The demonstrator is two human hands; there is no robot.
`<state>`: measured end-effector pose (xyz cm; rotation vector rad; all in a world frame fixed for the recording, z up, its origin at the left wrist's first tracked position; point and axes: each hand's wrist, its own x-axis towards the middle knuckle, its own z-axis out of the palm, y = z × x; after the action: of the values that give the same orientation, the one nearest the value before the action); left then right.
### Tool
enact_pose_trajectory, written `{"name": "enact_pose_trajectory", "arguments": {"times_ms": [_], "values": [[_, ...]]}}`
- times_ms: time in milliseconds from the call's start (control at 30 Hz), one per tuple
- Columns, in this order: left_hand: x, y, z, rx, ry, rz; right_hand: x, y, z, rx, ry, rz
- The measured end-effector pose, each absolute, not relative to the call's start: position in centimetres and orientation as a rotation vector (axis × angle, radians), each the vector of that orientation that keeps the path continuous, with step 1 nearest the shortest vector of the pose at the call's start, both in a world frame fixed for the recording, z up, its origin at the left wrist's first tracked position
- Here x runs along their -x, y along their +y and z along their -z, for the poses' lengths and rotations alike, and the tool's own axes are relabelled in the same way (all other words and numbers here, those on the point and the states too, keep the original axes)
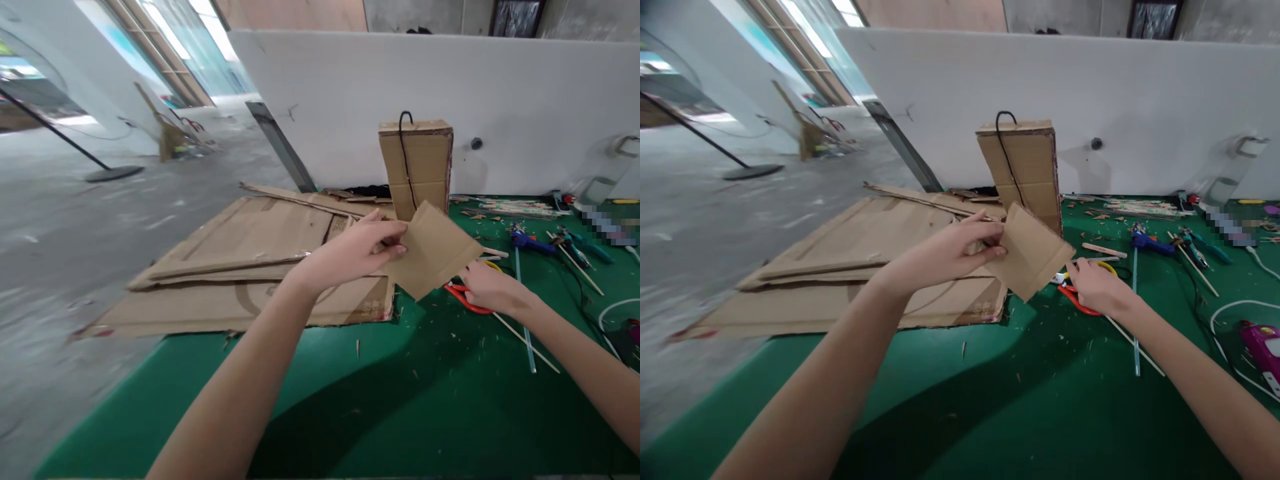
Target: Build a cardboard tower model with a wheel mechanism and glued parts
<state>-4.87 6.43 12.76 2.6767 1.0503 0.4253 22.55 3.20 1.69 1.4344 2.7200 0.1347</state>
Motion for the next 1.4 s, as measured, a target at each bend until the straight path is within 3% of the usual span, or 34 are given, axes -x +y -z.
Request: {"name": "enact_pose_trajectory", "arguments": {"times_ms": [233, 500, 667, 900, 1133, 1400], "values": [[3.8, 4.9, -13.3, -2.631, 1.232, -0.619, -21.6, 2.6, -2.2, -1.617, 2.501, -0.129], [7.4, 6.3, -12.8, -2.573, 1.445, -0.807, -23.8, 2.6, -3.3, -1.690, 2.509, 0.228], [10.8, 7.7, -8.5, -2.657, 1.567, -0.540, -27.1, 2.0, -3.2, -1.833, 2.761, 0.351], [11.3, 8.3, -1.7, -2.702, 1.854, -0.847, -27.6, 0.3, -1.4, -2.065, 2.983, 0.567], [11.1, 8.0, -1.5, -2.731, 1.785, -1.035, -25.7, -0.4, -0.3, -2.090, 3.006, 0.924], [10.1, 6.6, -1.8, -2.812, 1.784, -0.885, -25.6, -1.7, -2.5, -1.862, 2.847, 0.944]]}}
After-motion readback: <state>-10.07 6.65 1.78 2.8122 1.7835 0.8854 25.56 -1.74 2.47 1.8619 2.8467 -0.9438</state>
